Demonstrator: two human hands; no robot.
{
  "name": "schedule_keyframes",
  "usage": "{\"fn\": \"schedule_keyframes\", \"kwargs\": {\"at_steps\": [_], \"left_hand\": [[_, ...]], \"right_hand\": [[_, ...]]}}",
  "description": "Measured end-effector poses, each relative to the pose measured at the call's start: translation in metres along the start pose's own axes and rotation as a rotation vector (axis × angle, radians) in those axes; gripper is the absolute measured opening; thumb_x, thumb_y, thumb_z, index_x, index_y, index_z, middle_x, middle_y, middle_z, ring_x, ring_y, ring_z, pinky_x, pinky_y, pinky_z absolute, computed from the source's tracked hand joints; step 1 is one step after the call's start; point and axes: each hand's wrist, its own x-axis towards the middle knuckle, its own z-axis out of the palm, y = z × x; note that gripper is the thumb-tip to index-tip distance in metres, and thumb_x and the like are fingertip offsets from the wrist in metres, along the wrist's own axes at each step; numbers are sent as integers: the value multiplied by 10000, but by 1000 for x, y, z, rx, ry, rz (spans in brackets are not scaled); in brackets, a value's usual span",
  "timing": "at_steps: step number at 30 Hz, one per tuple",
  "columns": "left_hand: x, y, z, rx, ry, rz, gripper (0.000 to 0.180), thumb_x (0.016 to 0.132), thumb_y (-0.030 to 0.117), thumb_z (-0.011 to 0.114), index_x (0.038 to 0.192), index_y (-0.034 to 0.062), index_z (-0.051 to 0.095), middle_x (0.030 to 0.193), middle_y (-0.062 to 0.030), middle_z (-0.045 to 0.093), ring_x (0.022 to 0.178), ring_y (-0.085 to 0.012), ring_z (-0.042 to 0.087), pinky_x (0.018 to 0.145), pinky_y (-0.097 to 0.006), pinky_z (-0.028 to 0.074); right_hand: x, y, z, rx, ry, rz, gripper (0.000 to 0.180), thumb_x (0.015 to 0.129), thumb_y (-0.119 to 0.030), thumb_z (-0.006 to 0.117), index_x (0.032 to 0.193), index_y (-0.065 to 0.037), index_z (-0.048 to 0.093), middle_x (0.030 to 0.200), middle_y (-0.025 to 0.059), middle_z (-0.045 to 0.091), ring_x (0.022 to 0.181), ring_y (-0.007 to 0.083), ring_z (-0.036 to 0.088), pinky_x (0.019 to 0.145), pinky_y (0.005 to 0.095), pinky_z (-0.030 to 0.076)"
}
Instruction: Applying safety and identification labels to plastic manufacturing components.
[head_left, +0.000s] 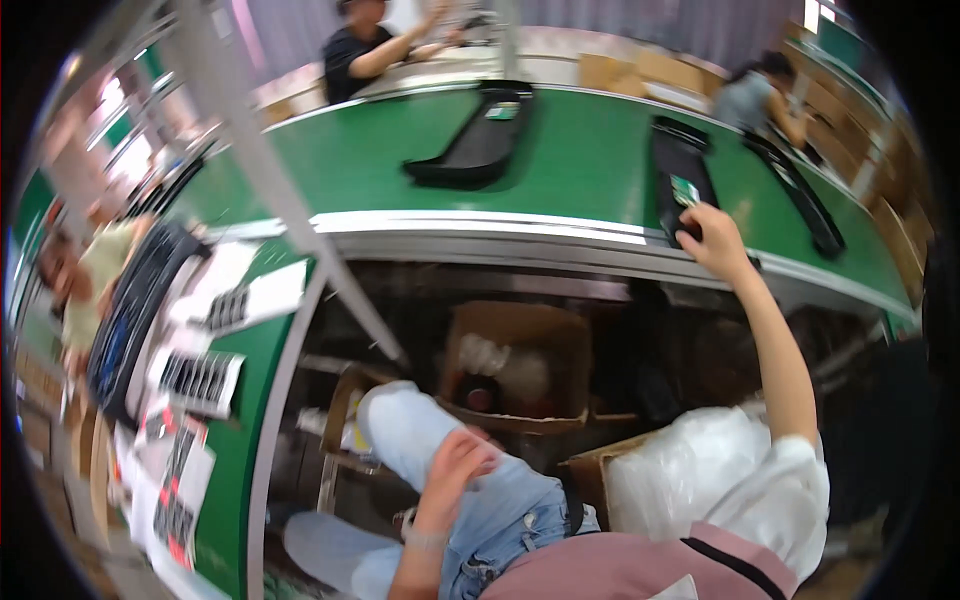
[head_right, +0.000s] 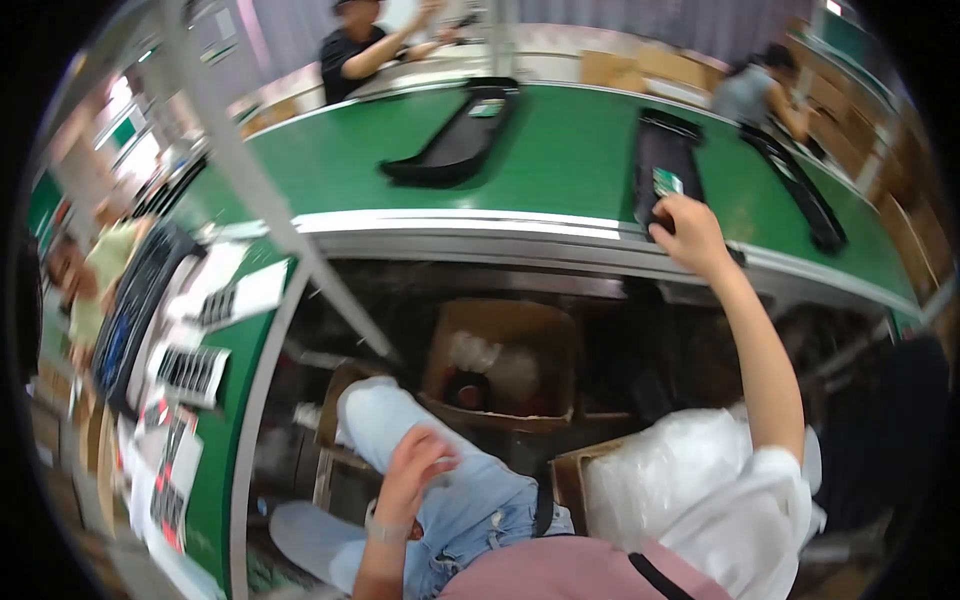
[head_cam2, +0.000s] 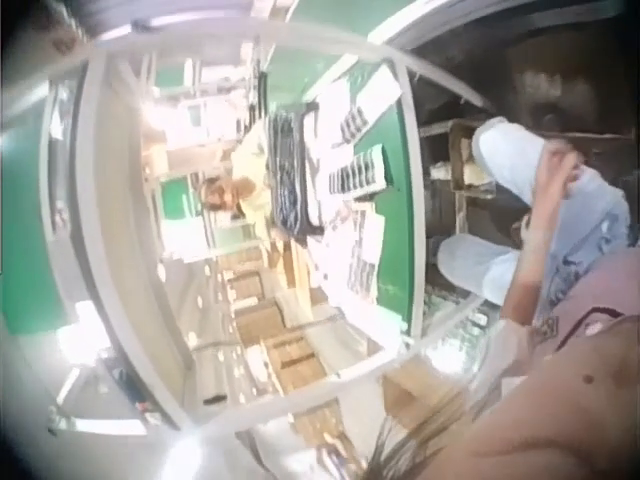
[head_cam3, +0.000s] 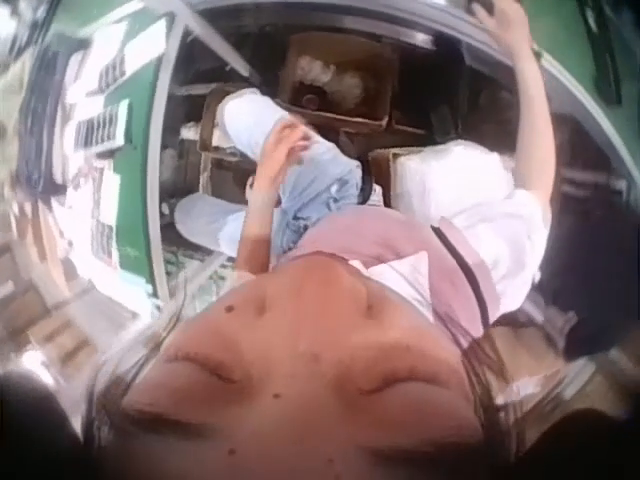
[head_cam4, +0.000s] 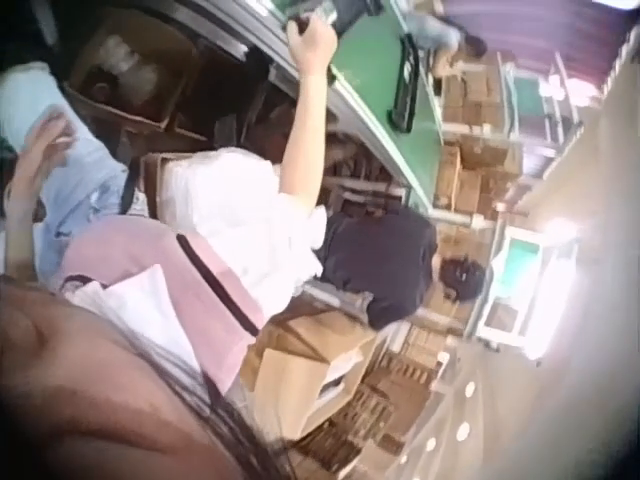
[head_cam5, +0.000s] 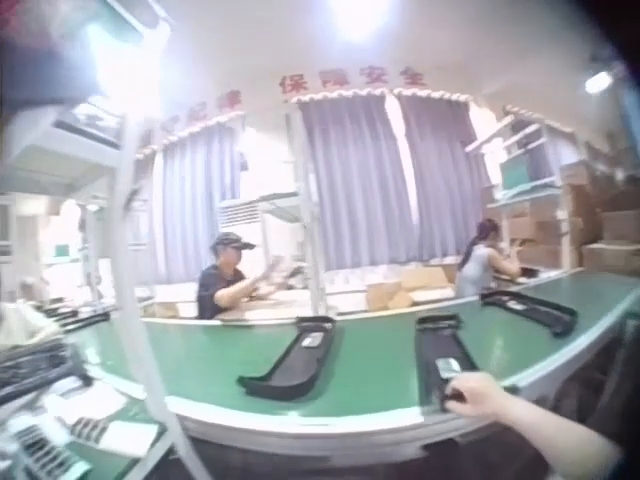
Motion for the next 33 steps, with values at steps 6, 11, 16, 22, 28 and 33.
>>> {"fn": "schedule_keyframes", "kwargs": {"at_steps": [6,11,16,22,28,33], "left_hand": [[82,56,67,-351,-299,-76,679,969,424,544,1491,139,214,1396,-149,458,1196,-277,545,922,-427,492],[114,61,106,-191,73,613,626,773,72,641,1369,41,451,1159,-126,595,1005,-232,593,882,-308,462],[43,60,-10,-139,163,649,713,638,21,581,1349,3,531,1237,-110,608,1108,-183,573,986,-269,424],[-132,16,-129,-234,219,447,743,593,122,574,1314,-53,551,1319,-149,578,1234,-237,535,1086,-312,366],[-270,-68,-169,-239,515,181,606,690,107,593,1280,-29,595,1290,-103,605,1189,-204,549,1072,-301,370],[-274,-87,-167,475,812,55,332,862,122,601,1171,7,645,1105,-115,679,1037,-220,627,944,-336,461]], "right_hand": [[-38,-210,65,168,5,-121,157,778,-30,665,909,-22,578,858,163,563,748,395,589,620,459,461],[-68,-276,74,380,218,12,225,764,35,609,984,-8,588,875,173,543,783,386,589,664,435,478],[-71,-343,13,356,-249,-554,456,671,-17,719,1113,-15,608,992,153,607,813,363,615,711,396,511],[-39,-372,-11,776,-394,-677,391,606,-8,749,984,-22,653,983,142,632,902,323,637,776,375,516],[32,-493,100,937,-474,-883,310,777,-38,699,1076,-31,620,881,122,596,752,307,627,665,367,513],[68,-605,213,543,-177,-721,317,866,-326,666,884,-11,691,807,165,652,712,338,665,631,418,538]]}}
